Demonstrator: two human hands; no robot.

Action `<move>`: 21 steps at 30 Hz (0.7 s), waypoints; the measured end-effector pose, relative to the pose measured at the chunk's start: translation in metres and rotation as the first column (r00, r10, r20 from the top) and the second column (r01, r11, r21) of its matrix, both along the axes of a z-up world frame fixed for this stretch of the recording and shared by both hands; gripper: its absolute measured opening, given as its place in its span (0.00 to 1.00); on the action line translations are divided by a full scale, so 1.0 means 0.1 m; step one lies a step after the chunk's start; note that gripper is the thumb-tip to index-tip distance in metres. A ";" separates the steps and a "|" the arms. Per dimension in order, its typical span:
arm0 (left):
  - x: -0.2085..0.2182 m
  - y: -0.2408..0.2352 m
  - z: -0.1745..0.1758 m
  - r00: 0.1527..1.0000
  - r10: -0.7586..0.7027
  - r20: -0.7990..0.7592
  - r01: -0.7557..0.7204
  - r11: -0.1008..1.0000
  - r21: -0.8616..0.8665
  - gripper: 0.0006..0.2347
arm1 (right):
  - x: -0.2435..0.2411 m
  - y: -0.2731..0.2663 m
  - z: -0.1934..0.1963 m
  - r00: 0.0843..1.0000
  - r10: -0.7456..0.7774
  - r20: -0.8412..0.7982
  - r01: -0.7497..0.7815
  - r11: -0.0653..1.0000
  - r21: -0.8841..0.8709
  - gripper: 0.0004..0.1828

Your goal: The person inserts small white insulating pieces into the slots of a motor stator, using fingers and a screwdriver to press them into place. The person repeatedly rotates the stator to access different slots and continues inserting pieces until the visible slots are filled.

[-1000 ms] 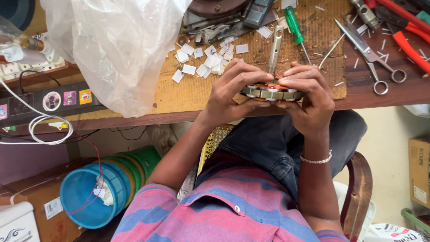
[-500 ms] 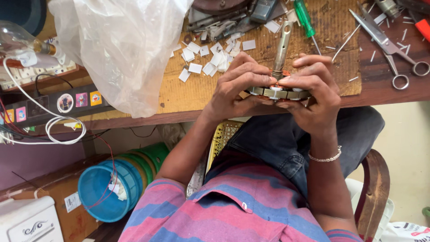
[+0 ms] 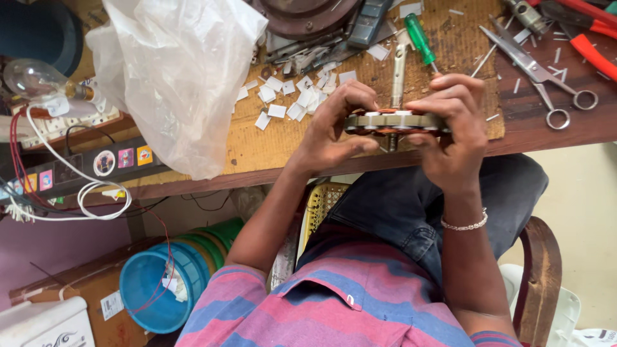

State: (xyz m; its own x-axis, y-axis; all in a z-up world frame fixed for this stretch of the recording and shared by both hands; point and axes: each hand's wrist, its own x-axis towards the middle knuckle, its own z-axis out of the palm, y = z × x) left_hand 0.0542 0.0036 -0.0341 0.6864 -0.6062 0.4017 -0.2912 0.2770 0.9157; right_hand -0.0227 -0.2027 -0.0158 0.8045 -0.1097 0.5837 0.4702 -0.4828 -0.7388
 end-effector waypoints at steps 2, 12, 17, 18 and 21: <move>-0.01 -0.02 0.07 0.999 0.032 -0.020 -0.032 0.999 -0.001 0.22 | 0.00 -0.04 0.09 0.999 0.016 -0.043 -0.017 0.999 -0.032 0.22; -0.17 -0.06 0.30 0.917 0.284 0.282 -0.339 0.925 0.170 0.16 | -0.06 0.14 0.37 0.978 0.024 -0.208 -0.009 0.997 0.072 0.21; -0.12 -0.09 0.16 0.890 0.324 0.321 -0.388 0.908 0.158 0.15 | -0.12 0.27 0.40 0.963 -0.044 -0.267 0.063 0.996 0.064 0.18; -0.13 -0.10 0.10 0.897 0.334 0.289 -0.386 0.911 0.145 0.15 | -0.11 0.26 0.37 0.964 -0.055 -0.261 0.064 0.998 0.026 0.18; -0.13 -0.08 0.00 0.889 0.372 0.268 -0.409 0.907 0.098 0.18 | -0.05 0.19 0.31 0.975 -0.008 -0.224 0.010 1.000 0.010 0.22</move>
